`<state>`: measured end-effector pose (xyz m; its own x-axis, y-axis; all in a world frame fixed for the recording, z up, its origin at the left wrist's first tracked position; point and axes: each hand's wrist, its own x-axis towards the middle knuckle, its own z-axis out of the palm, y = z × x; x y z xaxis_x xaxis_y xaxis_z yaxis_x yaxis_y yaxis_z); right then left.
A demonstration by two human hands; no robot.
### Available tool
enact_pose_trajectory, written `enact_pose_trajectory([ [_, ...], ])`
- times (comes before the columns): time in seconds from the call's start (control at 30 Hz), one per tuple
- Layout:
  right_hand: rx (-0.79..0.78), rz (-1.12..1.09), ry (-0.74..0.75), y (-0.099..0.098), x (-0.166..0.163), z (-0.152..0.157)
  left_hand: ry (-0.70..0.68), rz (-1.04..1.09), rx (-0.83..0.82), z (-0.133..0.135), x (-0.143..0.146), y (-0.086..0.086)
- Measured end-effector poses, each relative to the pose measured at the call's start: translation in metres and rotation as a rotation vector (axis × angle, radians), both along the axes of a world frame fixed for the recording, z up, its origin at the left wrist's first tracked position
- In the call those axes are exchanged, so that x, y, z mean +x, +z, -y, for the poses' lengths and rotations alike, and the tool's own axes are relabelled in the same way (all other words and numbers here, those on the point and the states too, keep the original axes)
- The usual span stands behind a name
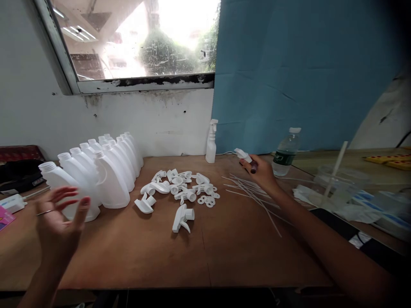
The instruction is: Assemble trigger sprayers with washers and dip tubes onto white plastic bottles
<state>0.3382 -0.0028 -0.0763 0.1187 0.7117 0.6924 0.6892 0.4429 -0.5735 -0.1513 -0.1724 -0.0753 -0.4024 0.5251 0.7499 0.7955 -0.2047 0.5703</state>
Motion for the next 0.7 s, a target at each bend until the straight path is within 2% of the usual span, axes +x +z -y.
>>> enact_pose_trajectory([
  [0.07, 0.002, 0.031, 0.064, 0.006, -0.017, 0.012, -0.356, 0.141, -0.072, -0.004, 0.033, 0.006],
  [0.13, -0.024, 0.059, 0.161, 0.011, -0.039, 0.029, -0.651, 0.191, -0.209, -0.014, 0.066, 0.006],
  [0.23, -0.11, 0.086, 0.385, 0.013, -0.073, 0.058, -0.922, 0.106, -0.357, -0.033, 0.11, -0.005],
  [0.33, -0.167, 0.135, 0.595, 0.006, -0.102, 0.083, -1.062, 0.014, -0.309, -0.048, 0.141, -0.018],
  [0.47, -0.176, 0.175, 0.868, -0.01, -0.122, 0.099, -1.104, -0.013, -0.263, -0.056, 0.153, -0.029],
  [0.57, -0.245, 0.07, 0.996, -0.02, -0.123, 0.099, -1.208, 0.26, -0.356, -0.058, 0.15, -0.036],
  [0.7, -0.379, -0.206, 0.966, -0.026, -0.118, 0.096, -1.352, 0.785, -0.482, -0.063, 0.146, -0.044],
])
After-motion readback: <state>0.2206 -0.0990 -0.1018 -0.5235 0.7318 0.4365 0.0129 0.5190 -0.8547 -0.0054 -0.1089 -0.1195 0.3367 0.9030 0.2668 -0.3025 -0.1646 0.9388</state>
